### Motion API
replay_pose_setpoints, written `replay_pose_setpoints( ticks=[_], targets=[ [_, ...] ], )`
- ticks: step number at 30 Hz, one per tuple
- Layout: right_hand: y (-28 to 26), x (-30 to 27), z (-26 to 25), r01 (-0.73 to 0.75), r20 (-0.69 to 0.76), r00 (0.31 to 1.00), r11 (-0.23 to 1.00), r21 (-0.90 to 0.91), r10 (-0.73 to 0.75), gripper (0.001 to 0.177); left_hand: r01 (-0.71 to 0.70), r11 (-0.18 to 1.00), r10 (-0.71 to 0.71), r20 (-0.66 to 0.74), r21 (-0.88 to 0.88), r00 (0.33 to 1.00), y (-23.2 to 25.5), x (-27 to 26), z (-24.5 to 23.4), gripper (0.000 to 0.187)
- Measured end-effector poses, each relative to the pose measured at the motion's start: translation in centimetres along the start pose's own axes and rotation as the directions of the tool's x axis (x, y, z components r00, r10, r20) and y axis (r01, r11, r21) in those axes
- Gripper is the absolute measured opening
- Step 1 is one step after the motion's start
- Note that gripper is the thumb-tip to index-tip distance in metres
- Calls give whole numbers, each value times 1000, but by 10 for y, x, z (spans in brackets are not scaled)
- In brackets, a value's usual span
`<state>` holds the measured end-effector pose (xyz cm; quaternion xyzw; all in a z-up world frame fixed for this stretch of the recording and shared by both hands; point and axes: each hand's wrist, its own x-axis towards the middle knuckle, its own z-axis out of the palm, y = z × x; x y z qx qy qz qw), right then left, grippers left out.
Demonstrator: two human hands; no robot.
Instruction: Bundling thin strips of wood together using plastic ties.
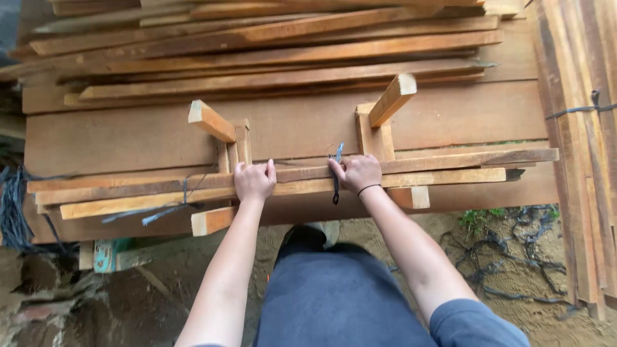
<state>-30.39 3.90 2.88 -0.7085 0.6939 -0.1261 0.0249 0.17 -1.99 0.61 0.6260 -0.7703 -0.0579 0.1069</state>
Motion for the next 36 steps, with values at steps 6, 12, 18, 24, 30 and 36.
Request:
replay_pose_setpoints(
  ticks=[6,12,18,24,30,36],
  targets=[
    [1,2,3,68,-163,985,998,17,-64,44,-65,997,59,-131,-40,990,1,-1,10,40],
    [6,1,9,91,-195,976,996,-17,-93,40,-47,999,46,-37,-13,998,6,1,1,37],
    [3,1,7,106,-115,987,993,-62,-112,36,-41,999,41,-8,-7,999,-2,-3,13,33],
    [-24,36,-57,-237,565,803,972,5,193,80,-32,921,7,-65,-389,998,14,-19,-28,21],
    [-53,117,-44,-385,897,442,903,189,1,98,155,615,-174,58,-773,983,18,-69,-65,42],
    [-90,137,-22,-386,983,132,907,170,-128,119,768,-493,-158,909,-410,385,47,-44,-119,107]
  ],
)
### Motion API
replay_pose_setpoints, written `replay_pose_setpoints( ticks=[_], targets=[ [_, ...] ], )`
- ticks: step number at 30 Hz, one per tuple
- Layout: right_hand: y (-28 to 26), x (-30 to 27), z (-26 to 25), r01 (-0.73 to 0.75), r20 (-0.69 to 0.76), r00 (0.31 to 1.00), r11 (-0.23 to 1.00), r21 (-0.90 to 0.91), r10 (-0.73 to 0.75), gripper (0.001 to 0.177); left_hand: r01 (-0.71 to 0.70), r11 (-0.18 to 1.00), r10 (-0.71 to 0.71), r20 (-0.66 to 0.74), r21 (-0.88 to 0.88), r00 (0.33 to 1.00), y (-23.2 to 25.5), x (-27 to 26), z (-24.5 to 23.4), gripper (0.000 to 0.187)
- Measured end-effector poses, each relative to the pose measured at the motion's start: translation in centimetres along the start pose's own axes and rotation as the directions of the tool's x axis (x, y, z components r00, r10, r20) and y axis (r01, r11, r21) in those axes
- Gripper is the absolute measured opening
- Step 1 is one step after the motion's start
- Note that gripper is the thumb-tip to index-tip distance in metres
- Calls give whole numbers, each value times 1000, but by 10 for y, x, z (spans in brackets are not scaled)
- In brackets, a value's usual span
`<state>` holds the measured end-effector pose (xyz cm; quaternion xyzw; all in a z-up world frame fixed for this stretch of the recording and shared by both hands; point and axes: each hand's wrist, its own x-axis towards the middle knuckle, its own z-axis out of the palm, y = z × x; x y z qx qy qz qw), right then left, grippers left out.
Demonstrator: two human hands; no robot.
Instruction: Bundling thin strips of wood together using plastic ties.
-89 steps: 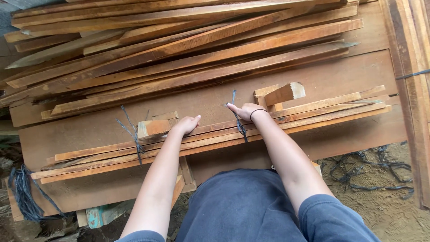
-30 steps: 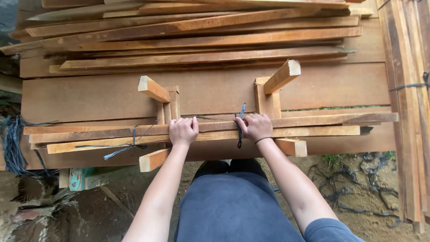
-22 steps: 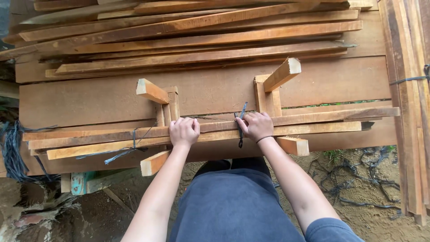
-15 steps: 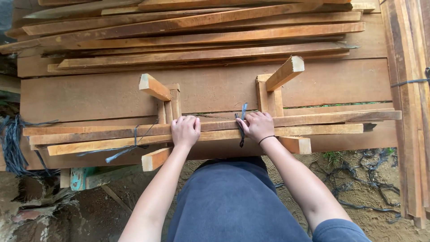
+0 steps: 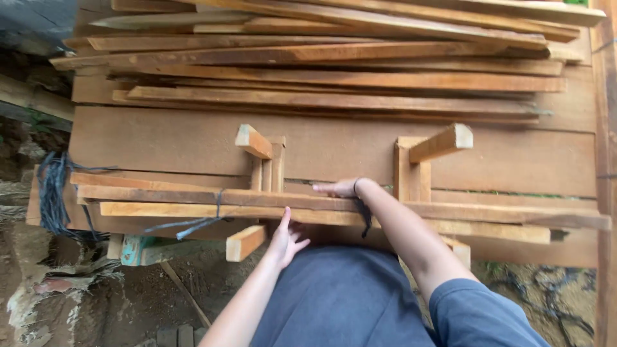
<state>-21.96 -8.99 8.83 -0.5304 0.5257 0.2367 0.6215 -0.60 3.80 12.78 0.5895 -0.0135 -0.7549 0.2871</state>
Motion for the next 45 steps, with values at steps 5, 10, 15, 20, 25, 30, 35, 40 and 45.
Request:
replay_pose_setpoints(
  ticks=[5,10,15,20,25,30,35,40,45],
  targets=[
    [22,37,6,122,89,988,992,36,-124,113,23,888,-74,-92,-460,993,26,24,29,121],
    [22,35,8,176,135,975,984,16,-177,104,-1,816,-109,-155,-578,982,14,46,25,109],
    [29,59,16,143,68,989,967,-213,-131,113,-21,781,-122,-185,-624,975,-8,69,9,111],
    [15,19,10,97,-263,927,847,-523,-268,115,-71,713,-48,-149,-697,988,-9,64,26,93],
    [0,-21,-7,-39,-504,736,713,-700,-453,117,-210,760,189,-101,-615,977,-2,89,45,100],
    [6,-32,-16,-93,-590,640,713,-695,-492,120,-265,747,280,-73,-610,957,9,100,62,92],
    [25,9,0,-161,-657,549,705,-690,-517,120,-239,850,210,-113,-470,971,17,128,56,110],
    [39,37,6,-155,-642,531,681,-716,-553,116,-170,899,93,-204,-402,975,29,129,56,112],
    [37,38,-3,-136,-634,489,666,-733,-598,117,-152,932,92,-191,-329,977,63,85,82,116]
  ],
)
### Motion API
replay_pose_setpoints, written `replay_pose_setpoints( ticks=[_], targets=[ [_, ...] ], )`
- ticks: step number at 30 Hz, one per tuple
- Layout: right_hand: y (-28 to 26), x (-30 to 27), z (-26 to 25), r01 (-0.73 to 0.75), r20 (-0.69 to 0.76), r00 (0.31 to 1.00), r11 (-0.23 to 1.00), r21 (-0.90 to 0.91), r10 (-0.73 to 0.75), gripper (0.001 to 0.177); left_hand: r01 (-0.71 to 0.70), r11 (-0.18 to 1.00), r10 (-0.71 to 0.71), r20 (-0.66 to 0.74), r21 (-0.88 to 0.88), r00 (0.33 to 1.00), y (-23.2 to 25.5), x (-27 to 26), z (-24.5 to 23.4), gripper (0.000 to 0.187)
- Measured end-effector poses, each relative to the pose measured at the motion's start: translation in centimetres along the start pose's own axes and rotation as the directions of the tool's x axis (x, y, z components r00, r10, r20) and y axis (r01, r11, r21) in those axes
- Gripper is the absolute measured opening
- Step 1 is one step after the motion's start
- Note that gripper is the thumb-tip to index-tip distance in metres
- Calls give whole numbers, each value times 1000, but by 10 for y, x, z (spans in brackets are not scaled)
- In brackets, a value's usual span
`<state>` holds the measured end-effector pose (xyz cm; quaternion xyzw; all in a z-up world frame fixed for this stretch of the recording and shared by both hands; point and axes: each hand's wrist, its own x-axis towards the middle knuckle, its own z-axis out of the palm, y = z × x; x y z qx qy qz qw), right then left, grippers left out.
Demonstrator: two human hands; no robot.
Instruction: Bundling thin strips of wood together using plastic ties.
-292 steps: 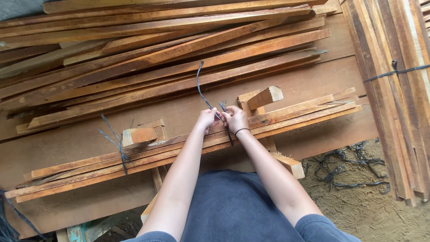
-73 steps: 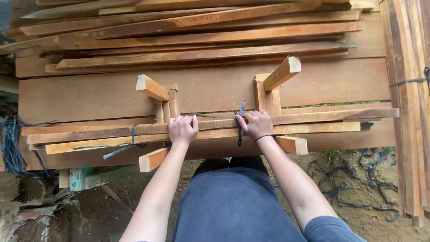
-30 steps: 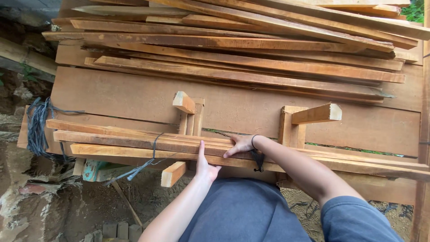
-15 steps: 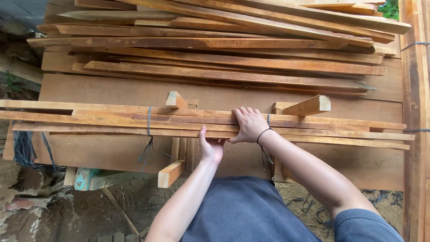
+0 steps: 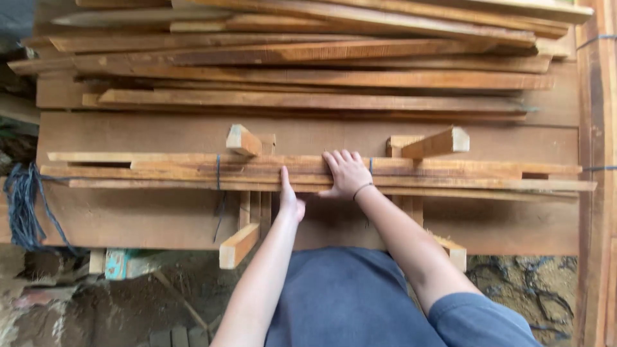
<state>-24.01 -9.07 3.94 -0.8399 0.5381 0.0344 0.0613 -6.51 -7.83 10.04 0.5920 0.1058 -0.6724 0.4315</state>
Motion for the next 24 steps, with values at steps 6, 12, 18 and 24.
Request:
replay_pose_setpoints(
  ticks=[6,12,18,24],
  targets=[
    [-4,-2,-19,-30,30,999,999,45,29,112,48,998,-46,61,-38,997,-14,38,-20,124],
    [13,15,-30,-185,283,956,903,388,74,77,33,999,-34,87,13,996,-11,32,-20,119],
    [33,62,-38,-466,770,634,828,311,67,95,38,999,-38,71,9,997,-14,41,-27,119],
    [32,67,-30,-491,800,598,808,327,39,106,21,1000,-21,57,-14,998,-12,33,-23,117]
  ],
)
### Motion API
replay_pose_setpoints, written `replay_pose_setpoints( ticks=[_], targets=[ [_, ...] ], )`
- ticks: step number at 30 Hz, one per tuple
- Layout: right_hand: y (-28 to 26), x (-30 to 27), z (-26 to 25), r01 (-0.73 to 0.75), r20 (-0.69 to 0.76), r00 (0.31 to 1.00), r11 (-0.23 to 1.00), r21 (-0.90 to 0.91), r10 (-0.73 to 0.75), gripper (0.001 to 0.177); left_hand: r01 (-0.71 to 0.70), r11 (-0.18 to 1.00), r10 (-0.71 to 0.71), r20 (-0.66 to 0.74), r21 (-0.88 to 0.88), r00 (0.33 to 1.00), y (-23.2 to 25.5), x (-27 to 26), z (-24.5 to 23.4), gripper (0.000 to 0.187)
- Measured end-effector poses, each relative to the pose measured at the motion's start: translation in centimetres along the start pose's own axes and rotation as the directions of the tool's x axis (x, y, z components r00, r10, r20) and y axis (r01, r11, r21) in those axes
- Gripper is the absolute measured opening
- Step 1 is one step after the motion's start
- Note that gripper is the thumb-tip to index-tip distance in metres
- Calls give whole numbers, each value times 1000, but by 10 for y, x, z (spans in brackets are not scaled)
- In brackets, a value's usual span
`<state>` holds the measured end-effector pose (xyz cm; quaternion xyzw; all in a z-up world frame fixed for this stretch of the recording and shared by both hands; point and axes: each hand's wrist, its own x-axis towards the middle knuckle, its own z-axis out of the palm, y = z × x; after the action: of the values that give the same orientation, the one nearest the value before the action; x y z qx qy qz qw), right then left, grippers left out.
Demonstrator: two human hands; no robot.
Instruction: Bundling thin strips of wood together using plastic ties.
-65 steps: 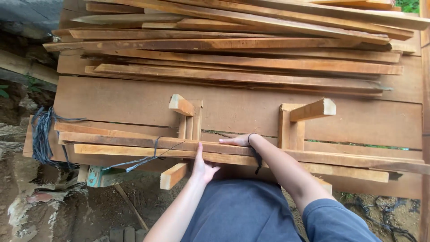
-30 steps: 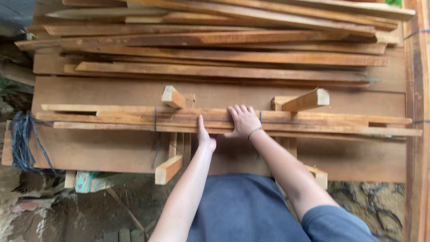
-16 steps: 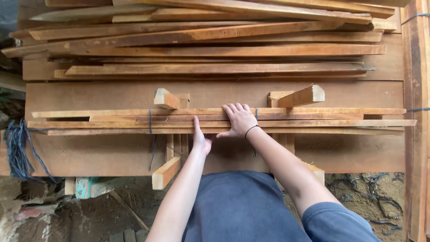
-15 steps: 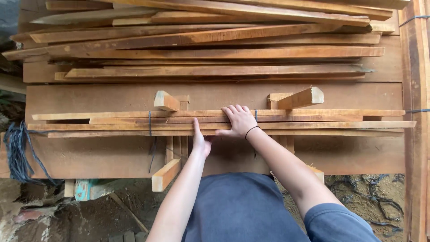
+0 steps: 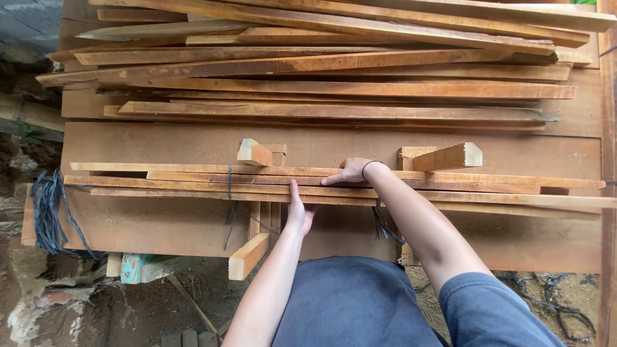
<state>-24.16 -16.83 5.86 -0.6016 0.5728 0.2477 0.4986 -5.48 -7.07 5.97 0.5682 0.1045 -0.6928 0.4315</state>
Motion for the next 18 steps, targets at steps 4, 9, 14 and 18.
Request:
replay_pose_setpoints(
  ticks=[4,9,14,18],
  targets=[
    [3,-4,19,-12,-88,996,995,-98,4,112,-51,999,50,40,8,998,-6,-10,-9,117],
    [0,-31,54,-24,-394,917,976,-216,-64,102,-89,996,89,22,18,996,-23,-8,-36,123],
    [-2,-61,100,-27,-601,787,965,-261,-140,90,-61,997,57,93,40,994,-25,-39,-57,120],
    [14,-46,158,-74,-701,668,916,-395,-249,96,6,1000,-6,162,3,987,-25,-65,-56,123]
  ],
)
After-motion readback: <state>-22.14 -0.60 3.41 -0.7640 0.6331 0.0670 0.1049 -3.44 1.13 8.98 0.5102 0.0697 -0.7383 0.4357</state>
